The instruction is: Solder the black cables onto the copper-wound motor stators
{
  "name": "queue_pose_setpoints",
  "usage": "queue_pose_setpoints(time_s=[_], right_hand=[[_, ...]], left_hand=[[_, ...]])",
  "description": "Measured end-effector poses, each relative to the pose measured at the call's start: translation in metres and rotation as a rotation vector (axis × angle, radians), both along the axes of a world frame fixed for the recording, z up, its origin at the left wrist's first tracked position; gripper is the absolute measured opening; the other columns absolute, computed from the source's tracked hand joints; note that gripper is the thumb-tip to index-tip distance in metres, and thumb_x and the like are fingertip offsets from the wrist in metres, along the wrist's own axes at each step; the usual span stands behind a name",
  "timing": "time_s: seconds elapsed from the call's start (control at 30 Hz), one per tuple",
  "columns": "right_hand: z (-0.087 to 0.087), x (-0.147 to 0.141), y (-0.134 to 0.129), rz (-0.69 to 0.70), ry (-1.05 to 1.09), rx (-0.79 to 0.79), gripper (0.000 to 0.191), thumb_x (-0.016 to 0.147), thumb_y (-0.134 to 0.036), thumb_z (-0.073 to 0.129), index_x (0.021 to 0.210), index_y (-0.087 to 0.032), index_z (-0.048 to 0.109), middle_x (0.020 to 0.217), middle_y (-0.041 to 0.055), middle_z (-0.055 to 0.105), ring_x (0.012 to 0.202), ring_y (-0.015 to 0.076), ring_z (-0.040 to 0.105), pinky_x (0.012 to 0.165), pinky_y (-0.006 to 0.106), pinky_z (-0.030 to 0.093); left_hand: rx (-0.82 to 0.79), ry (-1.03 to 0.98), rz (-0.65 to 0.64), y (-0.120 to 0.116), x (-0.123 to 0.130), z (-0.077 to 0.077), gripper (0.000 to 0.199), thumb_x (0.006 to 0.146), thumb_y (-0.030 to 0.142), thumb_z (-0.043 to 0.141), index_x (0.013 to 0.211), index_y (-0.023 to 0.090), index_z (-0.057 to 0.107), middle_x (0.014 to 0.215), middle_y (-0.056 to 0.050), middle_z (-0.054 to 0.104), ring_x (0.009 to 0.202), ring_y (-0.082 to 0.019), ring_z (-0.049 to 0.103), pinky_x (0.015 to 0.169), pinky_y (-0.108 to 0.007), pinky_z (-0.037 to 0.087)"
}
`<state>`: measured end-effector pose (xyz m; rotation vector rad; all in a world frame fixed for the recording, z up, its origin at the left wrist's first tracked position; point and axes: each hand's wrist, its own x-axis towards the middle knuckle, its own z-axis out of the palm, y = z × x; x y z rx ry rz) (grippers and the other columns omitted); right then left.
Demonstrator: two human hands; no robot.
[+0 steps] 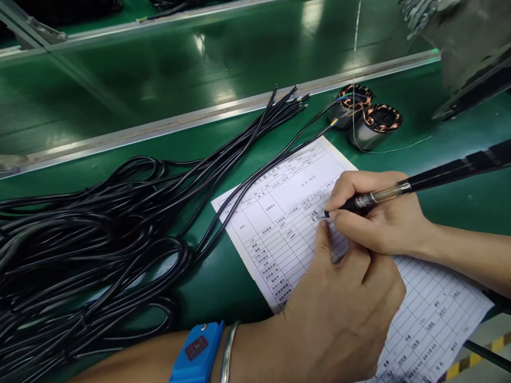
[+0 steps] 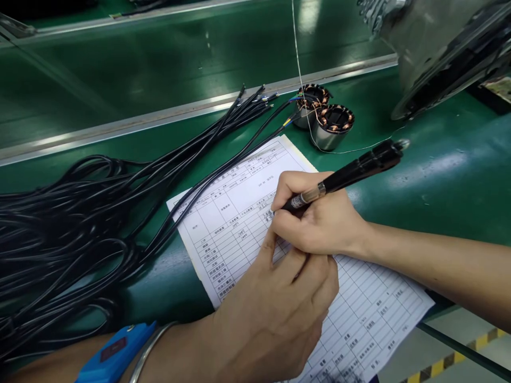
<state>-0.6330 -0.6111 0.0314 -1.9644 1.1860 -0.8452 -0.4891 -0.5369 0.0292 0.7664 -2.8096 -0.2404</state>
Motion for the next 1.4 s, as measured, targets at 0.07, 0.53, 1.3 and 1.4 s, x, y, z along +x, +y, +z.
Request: queue_pose_setpoints(time_s=[0.07, 0.53, 1.3, 1.4], right_hand=[[0.0000, -0.0004, 0.0005, 0.001, 0.003, 0.006, 0.014, 0.065, -0.010, 0.057, 0.062, -0.022, 0.052, 0.056, -0.0022, 0.058, 0.047, 0.0106, 0.045, 0.040, 0.027, 0.034], [0.0036, -0.0006, 0.0002, -0.036, -0.008, 0.042, 0.016, 0.064, -0.012, 0.061, 0.060, -0.024, 0.051, 0.054, -0.0021, 0.056, 0.046, 0.0132, 0.045, 0.039, 0.031, 0.033], [0.0038, -0.0013, 0.0006, -0.018, 0.011, 0.032, 0.016, 0.064, -0.011, 0.060, 0.059, -0.024, 0.052, 0.055, -0.0020, 0.058, 0.046, 0.0131, 0.046, 0.039, 0.030, 0.035], [0.0036, -0.0021, 0.0007, -0.017, 0.009, 0.025, 0.016, 0.064, -0.011, 0.060, 0.059, -0.024, 0.052, 0.055, -0.0021, 0.058, 0.045, 0.0129, 0.046, 0.039, 0.030, 0.034]], left_hand=[[-0.003, 0.004, -0.001, 0.0008, -0.0002, -0.0006, 0.046, 0.097, 0.025, 0.036, 0.135, 0.007, 0.054, 0.124, -0.014, 0.057, 0.120, -0.035, 0.048, 0.103, -0.064, 0.041], [-0.008, -0.003, -0.001, 0.0005, 0.0003, -0.0003, 0.047, 0.097, 0.024, 0.034, 0.137, 0.006, 0.052, 0.129, -0.015, 0.055, 0.124, -0.036, 0.047, 0.104, -0.064, 0.040], [-0.015, -0.015, -0.003, 0.0015, 0.0000, 0.0000, 0.048, 0.098, 0.024, 0.032, 0.138, 0.008, 0.052, 0.130, -0.015, 0.056, 0.123, -0.034, 0.049, 0.106, -0.061, 0.040], [-0.021, -0.017, 0.000, 0.0011, -0.0001, -0.0005, 0.048, 0.098, 0.024, 0.032, 0.138, 0.008, 0.052, 0.131, -0.015, 0.055, 0.125, -0.035, 0.048, 0.106, -0.061, 0.041]])
